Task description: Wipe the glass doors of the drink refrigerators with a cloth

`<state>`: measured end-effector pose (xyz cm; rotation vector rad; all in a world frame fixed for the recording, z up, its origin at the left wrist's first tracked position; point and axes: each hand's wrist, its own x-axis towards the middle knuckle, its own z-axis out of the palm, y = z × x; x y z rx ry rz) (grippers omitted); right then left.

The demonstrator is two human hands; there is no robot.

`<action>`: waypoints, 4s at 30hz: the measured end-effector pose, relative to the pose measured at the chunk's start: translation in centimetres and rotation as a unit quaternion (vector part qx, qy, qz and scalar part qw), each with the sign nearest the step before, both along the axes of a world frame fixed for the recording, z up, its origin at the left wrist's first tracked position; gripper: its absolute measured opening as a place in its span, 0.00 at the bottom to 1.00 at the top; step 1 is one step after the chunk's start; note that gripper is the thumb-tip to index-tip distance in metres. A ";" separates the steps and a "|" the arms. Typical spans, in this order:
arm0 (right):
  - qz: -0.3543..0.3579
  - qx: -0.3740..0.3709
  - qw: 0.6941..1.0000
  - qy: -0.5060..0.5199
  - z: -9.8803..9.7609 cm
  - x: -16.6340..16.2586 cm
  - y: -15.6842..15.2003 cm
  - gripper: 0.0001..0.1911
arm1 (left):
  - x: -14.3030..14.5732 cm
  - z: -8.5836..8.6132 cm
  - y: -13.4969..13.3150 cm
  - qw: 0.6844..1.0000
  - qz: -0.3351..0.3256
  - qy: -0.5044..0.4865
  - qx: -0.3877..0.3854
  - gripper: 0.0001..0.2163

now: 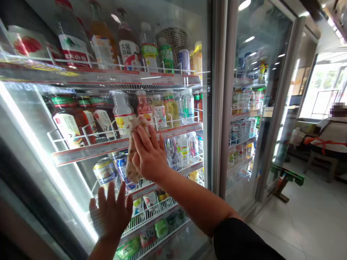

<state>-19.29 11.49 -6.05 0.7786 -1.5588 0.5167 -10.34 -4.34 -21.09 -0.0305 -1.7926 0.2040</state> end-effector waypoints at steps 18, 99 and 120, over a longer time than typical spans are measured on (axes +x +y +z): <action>0.087 -0.008 0.995 0.057 4.3 2.6 0.5 0.20 | 0.1 -0.2 -0.1 1.000 0.020 0.015 -0.014 0.35; 0.121 -0.017 0.992 -0.030 -12.7 -6.8 11.6 0.36 | 0.1 -0.1 0.1 0.999 0.041 0.020 -0.029 0.35; 0.304 0.078 0.945 -0.089 -14.8 2.0 -0.1 0.37 | 1.7 0.1 4.4 0.996 -0.091 -0.016 -0.017 0.29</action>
